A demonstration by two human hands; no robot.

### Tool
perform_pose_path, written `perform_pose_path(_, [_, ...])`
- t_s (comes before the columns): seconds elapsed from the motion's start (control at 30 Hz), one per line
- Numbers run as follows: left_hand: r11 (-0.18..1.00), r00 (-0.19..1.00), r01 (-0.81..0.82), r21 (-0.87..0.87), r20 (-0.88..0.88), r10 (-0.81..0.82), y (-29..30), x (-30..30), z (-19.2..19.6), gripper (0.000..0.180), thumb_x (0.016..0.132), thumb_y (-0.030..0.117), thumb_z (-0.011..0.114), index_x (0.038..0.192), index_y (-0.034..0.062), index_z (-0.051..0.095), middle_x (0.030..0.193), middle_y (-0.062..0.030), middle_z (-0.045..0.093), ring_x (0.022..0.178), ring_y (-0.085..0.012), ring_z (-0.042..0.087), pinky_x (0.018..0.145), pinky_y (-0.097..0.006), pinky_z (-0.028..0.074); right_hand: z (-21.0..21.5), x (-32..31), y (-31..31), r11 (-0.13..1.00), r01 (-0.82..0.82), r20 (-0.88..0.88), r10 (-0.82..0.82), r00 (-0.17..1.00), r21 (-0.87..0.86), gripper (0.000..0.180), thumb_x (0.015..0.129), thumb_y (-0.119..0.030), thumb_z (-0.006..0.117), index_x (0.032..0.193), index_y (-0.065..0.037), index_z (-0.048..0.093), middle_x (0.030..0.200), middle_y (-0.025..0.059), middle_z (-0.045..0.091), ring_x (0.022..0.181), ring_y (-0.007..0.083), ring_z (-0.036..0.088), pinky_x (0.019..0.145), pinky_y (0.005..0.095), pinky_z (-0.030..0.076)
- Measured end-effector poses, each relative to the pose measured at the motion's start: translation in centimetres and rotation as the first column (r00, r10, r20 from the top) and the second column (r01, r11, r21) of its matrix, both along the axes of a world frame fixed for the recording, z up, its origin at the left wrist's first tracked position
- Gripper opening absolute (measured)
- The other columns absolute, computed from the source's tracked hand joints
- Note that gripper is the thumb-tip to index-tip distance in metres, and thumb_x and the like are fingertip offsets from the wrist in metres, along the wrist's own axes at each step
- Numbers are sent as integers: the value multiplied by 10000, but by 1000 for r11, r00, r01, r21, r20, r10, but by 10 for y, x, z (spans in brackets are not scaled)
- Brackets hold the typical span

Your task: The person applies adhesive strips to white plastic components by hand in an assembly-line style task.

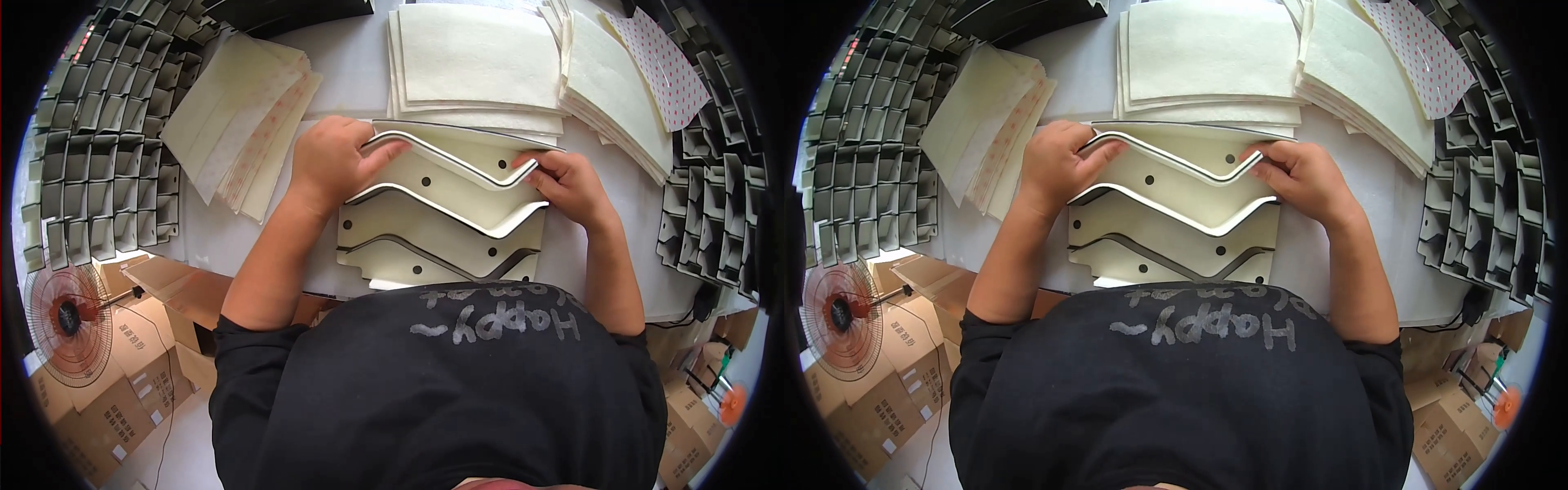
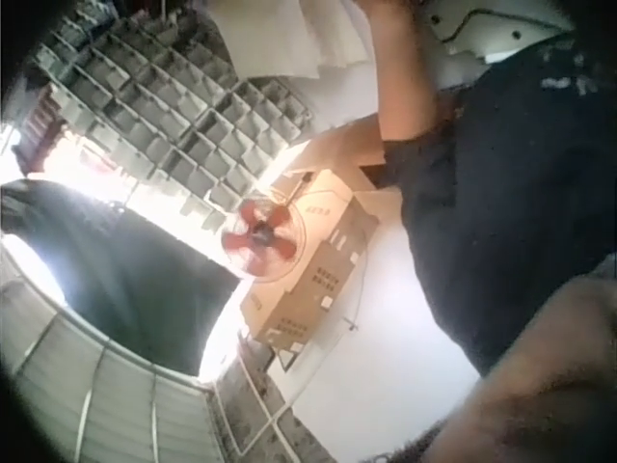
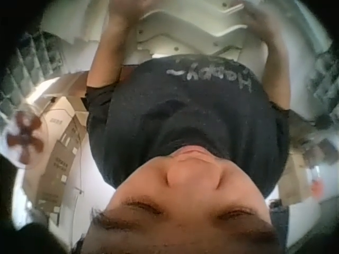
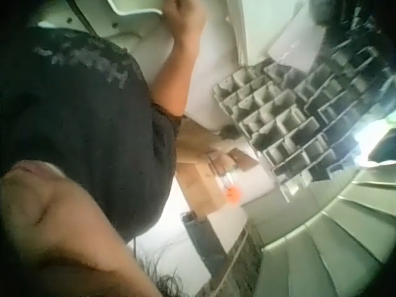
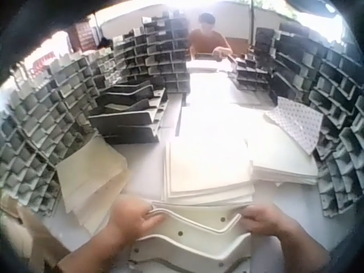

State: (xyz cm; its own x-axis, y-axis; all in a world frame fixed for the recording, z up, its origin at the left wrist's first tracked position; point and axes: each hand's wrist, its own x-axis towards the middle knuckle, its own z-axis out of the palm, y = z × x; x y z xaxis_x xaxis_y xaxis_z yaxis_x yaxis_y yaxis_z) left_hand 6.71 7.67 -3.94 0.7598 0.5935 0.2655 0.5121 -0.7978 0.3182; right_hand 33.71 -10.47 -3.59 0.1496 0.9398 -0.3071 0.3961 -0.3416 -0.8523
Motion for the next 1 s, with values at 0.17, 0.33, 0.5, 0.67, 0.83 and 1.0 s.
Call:
perform_pose_path(0.17, [1000,1000,-4,25,-5,4,-1,-1,0,340,750,400,698,626,94,620,636,-114,596,644,-319,593,581,-431,473,-11,4,-2,991,-45,238,14,971,124,222,814,-79,652,1028,-40,692,701,95,630,599,117,535,589,272,450])
perform_pose_path(0.33, [997,993,-77,-30,83,79,-3,2,-9,306,693,369,735,650,83,637,691,-134,624,688,-343,600,647,-452,485,-12,0,-6,982,13,293,-70,954,191,190,798,-57,639,978,-42,699,695,107,635,596,117,557,590,267,458])
perform_pose_path(0.5, [994,994,-94,-50,-53,92,-8,8,16,289,675,358,733,649,81,652,708,-133,638,735,-333,611,696,-457,481,-15,-1,-4,978,7,243,-59,968,208,180,789,-39,642,958,-49,702,647,86,610,570,84,534,560,249,440])
perform_pose_path(0.67, [989,994,-69,-135,78,80,-6,5,-14,278,693,319,724,642,61,635,726,-122,628,750,-336,604,714,-441,478,-28,1,-9,977,-18,327,-54,943,215,172,796,-13,633,953,-25,701,640,25,610,562,54,499,530,239,416])
perform_pose_path(0.83, [996,992,16,-93,123,-4,-2,-4,-17,263,721,279,714,732,33,621,783,-126,619,748,-342,595,709,-437,478,-24,-3,-5,984,110,63,-120,991,139,200,799,9,619,982,1,699,687,-14,628,584,49,511,540,219,411])
perform_pose_path(1.0, [937,960,130,-324,277,-37,1,-24,-12,192,718,130,710,881,49,648,808,-126,626,742,-317,598,657,-393,483,-20,2,-3,978,97,107,-118,987,184,199,786,-31,628,965,-31,713,641,7,617,564,53,511,534,233,412])
